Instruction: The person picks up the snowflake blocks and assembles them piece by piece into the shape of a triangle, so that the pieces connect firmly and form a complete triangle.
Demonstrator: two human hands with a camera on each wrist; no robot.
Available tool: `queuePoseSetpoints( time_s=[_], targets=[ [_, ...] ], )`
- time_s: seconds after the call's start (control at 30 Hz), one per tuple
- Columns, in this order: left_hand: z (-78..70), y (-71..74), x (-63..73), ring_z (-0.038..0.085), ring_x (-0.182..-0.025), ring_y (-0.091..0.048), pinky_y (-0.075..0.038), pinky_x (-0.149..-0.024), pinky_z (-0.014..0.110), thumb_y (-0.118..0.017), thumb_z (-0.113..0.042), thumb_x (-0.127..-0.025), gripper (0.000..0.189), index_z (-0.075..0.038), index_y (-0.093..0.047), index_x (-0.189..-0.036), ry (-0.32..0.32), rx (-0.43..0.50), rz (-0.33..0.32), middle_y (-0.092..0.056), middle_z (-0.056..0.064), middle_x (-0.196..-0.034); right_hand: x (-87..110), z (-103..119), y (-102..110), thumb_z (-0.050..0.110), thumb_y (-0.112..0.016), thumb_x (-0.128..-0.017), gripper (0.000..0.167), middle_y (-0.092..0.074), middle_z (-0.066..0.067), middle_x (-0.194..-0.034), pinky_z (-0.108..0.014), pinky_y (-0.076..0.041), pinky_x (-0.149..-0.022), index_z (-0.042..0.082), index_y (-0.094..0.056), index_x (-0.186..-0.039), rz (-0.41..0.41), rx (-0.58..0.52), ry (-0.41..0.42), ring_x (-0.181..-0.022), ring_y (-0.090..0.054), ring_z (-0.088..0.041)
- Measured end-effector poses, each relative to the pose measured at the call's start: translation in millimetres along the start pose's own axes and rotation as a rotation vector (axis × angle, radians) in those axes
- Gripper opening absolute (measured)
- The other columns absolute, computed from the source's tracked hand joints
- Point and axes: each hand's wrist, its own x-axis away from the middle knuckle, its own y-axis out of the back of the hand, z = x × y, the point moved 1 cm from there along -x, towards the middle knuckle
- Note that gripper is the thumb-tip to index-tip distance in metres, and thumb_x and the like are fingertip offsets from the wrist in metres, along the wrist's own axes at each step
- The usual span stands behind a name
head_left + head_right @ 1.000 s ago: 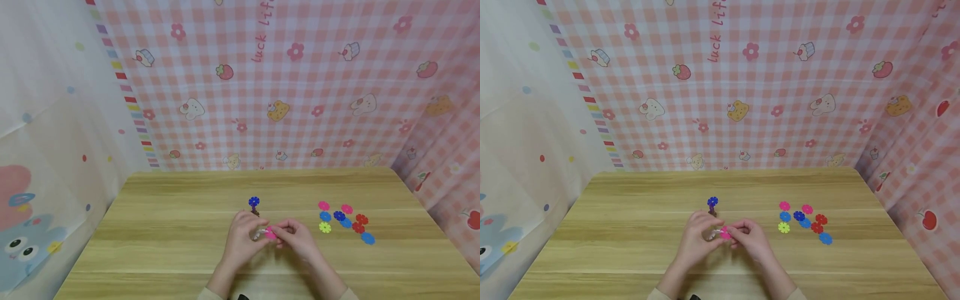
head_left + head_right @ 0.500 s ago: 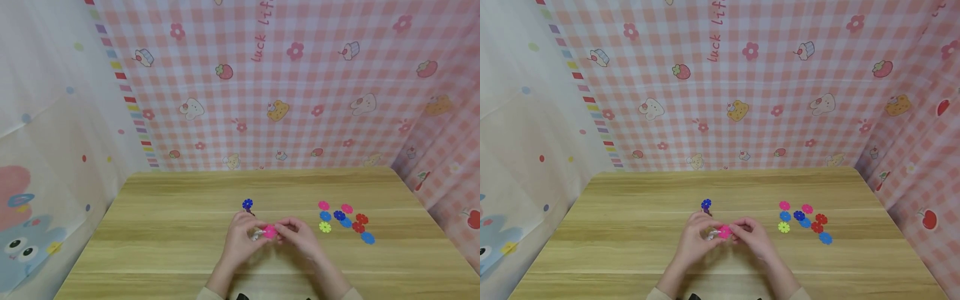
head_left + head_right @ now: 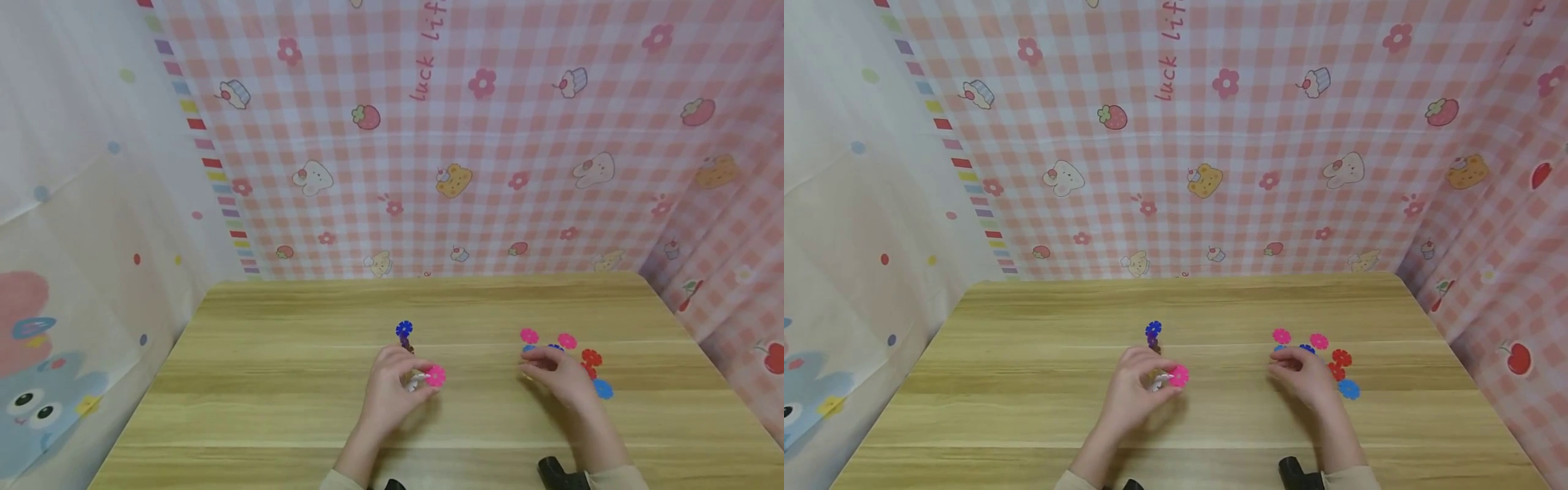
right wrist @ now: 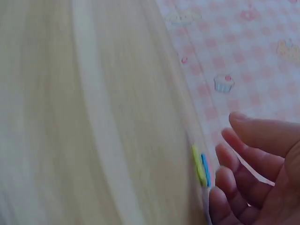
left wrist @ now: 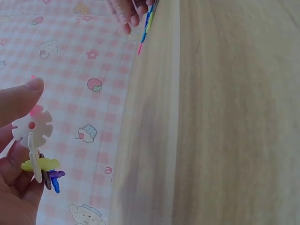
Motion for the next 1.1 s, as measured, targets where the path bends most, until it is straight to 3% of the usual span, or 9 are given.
queuePoseSetpoints(
  time_s=[0.33, 0.6, 0.9, 1.1],
  targets=[
    [-1.8, 1.8, -0.2, 0.013, -0.102, -0.054, -0.045, -0.095, 0.039, -0.093, -0.016, -0.064, 0.035, -0.015, -0.077, -0.096, -0.011, -0.021, -0.008, -0.07, -0.009, -0.087, -2.1, -11, 6, 0.015, -0.078, -0.085, 0.033, -0.066, -0.013, -0.101, -0.034, -0.047, -0.071, -0.002, -0.069, -0.112, -0.017, 0.113, -0.027, -0.087, -0.057, -0.023],
    [-3.4, 2.8, 0.2, 0.012, -0.101, -0.053, -0.046, -0.093, 0.038, -0.092, -0.016, -0.065, 0.035, -0.015, -0.077, -0.096, 0.005, -0.022, -0.002, -0.07, -0.01, -0.087, -2.0, -15, 4, 0.011, -0.08, -0.082, 0.031, -0.061, -0.009, -0.095, -0.035, -0.044, -0.07, -0.002, -0.07, -0.109, -0.016, 0.196, 0.044, -0.084, -0.052, -0.022],
    [-4.1, 2.2, -0.2, 0.012, -0.1, -0.053, -0.046, -0.093, 0.038, -0.092, -0.016, -0.064, 0.035, -0.014, -0.077, -0.096, 0.016, -0.023, 0.001, -0.07, -0.01, -0.087, -0.4, -16, 0, 0.006, -0.078, -0.084, 0.026, -0.062, -0.005, -0.091, -0.031, -0.045, -0.067, 0.003, -0.069, -0.108, -0.033, 0.159, 0.087, -0.08, -0.053, -0.019],
    [-3.9, 1.8, -0.4, 0.011, -0.099, -0.053, -0.046, -0.091, 0.036, -0.092, -0.015, -0.065, 0.034, -0.014, -0.077, -0.096, 0.02, -0.012, 0.009, -0.069, -0.011, -0.087, -0.4, 0, -14, 0.001, -0.071, -0.089, 0.017, -0.067, -0.001, -0.088, -0.025, -0.049, -0.066, 0.006, -0.071, -0.105, -0.011, 0.034, 0.112, -0.079, -0.057, -0.014]
  ],
)
